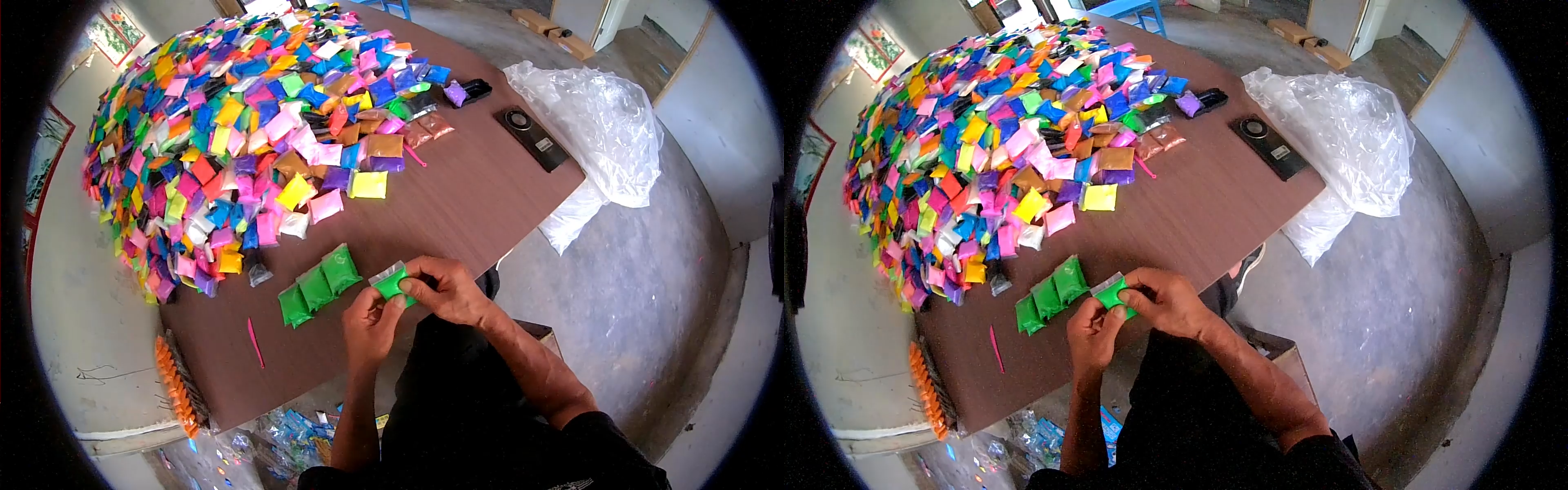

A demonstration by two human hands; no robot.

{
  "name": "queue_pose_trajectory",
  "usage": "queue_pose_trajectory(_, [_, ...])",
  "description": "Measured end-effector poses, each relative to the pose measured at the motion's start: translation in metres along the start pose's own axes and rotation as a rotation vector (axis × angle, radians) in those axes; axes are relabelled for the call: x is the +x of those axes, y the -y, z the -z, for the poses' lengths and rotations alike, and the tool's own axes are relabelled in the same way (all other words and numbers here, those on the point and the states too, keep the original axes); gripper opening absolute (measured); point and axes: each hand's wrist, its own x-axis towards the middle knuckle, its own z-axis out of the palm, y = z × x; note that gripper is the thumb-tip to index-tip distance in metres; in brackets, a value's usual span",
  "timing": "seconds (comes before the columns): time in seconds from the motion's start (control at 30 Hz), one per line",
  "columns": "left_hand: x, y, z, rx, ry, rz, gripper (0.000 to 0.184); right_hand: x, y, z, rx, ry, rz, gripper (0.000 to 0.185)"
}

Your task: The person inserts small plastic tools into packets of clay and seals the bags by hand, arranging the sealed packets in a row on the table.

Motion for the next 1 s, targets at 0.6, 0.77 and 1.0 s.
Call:
queue_pose_trajectory(0.6, [0.001, 0.004, -0.002, 0.063, -0.017, -0.048, 0.016, 0.000, 0.007, 0.000, -0.008, -0.001, -0.051, 0.019])
queue_pose_trajectory(0.77, [0.001, 0.011, 0.004, 0.025, -0.022, -0.065, 0.018, 0.002, 0.009, -0.001, -0.181, 0.004, 0.147, 0.020])
queue_pose_trajectory(1.0, [0.000, 0.000, -0.002, 0.006, -0.032, -0.086, 0.019, 0.001, 0.002, 0.000, -0.057, 0.013, 0.052, 0.020])
